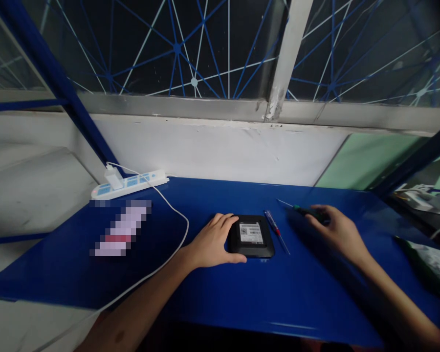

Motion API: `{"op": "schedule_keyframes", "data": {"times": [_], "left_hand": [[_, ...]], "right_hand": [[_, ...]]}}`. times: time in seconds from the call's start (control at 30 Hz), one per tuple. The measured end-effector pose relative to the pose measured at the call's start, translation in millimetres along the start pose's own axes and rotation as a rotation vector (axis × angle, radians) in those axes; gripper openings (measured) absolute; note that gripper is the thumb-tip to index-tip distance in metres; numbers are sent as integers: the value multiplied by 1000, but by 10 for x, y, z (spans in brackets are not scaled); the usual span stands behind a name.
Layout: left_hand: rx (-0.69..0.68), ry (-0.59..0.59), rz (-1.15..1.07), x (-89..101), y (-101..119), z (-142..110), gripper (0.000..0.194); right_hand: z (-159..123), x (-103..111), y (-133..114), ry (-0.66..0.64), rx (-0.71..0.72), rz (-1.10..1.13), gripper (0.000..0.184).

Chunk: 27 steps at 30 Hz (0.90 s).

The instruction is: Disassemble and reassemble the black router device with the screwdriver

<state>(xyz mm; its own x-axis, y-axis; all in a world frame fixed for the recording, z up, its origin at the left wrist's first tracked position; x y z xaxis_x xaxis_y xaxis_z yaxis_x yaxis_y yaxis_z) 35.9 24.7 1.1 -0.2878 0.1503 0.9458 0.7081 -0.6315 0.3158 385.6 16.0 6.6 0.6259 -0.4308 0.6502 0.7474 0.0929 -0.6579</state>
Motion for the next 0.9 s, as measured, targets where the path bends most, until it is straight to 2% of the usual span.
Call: {"op": "schedule_keyframes", "data": {"times": [0.13,0.23,0.3,0.43,0.67,0.9], "left_hand": [[4,9,-4,-6,-9,-6,104],[3,7,-13,-19,-24,-11,106],[2,3,-19,-28,-31,-12,107],[0,14,-27,-24,-26,-10,106],[3,3,-28,-2,-19,-9,105],[14,-13,-33,5,-23,-8,105]], "right_hand": [[315,98,-96,206,-57,351,52],[359,66,-161,365,-57,654,55],[313,4,-193,418,-54,776,52],[192,-102,-228,409,-30,870,48],[157,-133,-202,381,-16,759,49],[117,-170,-266,330,-38,802,45]]}}
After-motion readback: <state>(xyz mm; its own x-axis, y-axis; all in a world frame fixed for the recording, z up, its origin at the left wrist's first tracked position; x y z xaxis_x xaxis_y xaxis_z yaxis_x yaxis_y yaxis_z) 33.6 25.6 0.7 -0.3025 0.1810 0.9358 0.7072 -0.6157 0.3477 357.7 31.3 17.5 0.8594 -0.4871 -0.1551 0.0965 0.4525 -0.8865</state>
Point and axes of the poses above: each hand's wrist, its own z-axis towards the middle knuckle, its own x-axis out of the back of the hand, y = z × x, the point moved 4 cm from there along z, towards the middle knuckle, and after that the axes turned 10 degrees about z, right-handed, at the moved point
